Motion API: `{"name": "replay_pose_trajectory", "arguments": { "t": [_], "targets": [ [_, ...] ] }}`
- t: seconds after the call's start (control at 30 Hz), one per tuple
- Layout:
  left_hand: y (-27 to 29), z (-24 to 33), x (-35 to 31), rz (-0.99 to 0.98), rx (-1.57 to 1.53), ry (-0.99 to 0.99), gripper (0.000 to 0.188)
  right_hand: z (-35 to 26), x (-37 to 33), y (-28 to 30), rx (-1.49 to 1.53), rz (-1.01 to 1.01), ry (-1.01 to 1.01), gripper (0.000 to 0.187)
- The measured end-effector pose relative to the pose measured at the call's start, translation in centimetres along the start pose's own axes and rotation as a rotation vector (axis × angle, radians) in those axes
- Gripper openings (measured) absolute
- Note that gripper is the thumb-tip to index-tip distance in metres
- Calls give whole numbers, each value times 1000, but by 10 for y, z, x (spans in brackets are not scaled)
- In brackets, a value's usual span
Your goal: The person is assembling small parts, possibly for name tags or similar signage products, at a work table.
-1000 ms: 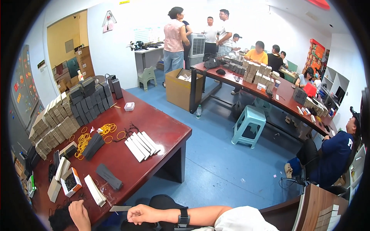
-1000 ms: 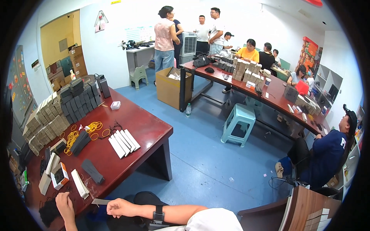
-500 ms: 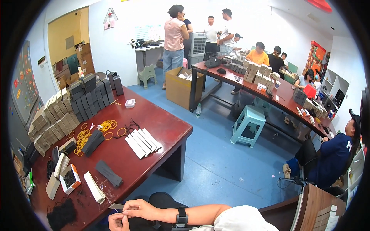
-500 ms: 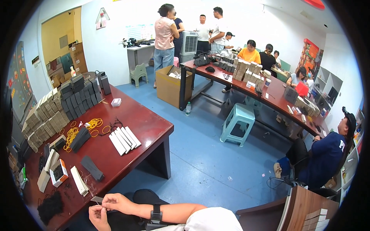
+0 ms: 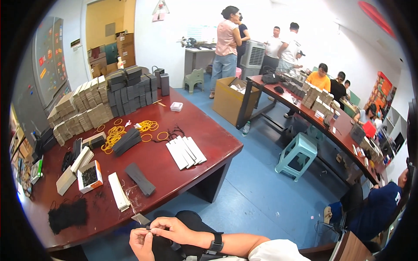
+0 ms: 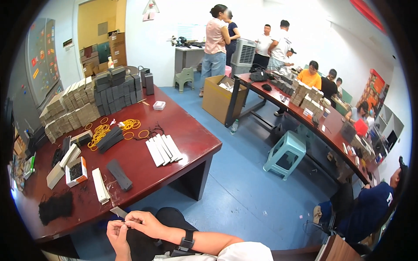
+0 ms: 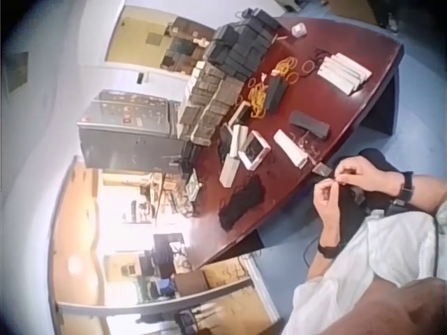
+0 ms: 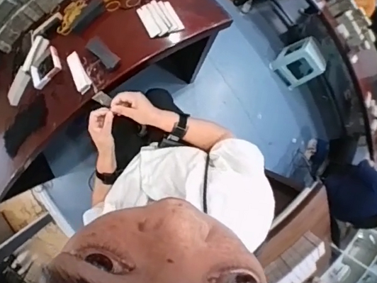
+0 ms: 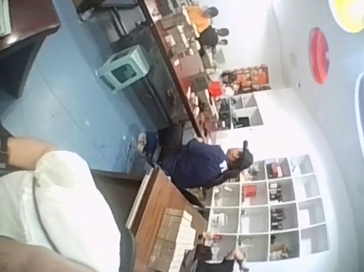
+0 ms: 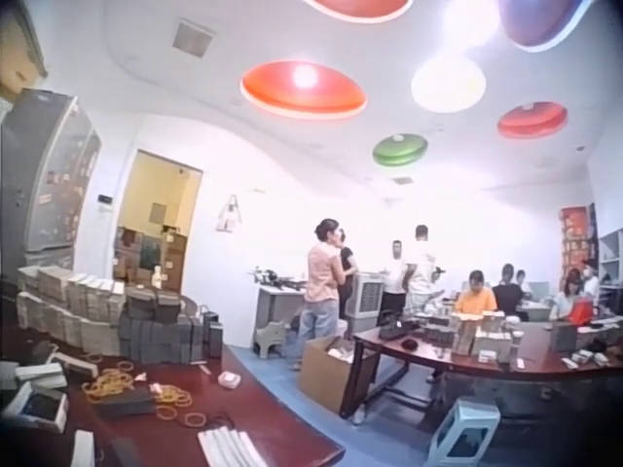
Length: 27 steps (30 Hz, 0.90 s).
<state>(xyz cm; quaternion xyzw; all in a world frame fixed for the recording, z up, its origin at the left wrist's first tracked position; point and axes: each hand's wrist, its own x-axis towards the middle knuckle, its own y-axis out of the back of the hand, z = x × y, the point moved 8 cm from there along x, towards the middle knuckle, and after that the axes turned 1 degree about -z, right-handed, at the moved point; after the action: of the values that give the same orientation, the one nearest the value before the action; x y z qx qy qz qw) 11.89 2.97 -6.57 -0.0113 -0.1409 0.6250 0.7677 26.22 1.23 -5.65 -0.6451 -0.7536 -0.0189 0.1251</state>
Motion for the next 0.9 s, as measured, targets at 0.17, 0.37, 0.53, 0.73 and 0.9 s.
{"name": "replay_pose_trajectory", "arguments": {
  "t": [0.17, 0.37, 0.53, 0.73, 0.9],
  "targets": [
    [-8, 6, 2, -143, -60, 70, 12, -21, 0, 2, -40, 8, 103, 14],
    [-6, 1, 2, -171, 55, 62, 9, 6, -3, 5, 37, 53, -96, 12],
    [-2, 8, 3, -63, 153, -29, 8, 13, -4, 11, 192, 145, -141, 9],
    [-1, 15, 5, 22, 178, -76, 10, 13, -4, 6, 172, 100, -187, 7],
    [1, 16, 5, 21, 203, -100, 11, 16, -3, 5, 133, 85, -210, 7]
  ]
}}
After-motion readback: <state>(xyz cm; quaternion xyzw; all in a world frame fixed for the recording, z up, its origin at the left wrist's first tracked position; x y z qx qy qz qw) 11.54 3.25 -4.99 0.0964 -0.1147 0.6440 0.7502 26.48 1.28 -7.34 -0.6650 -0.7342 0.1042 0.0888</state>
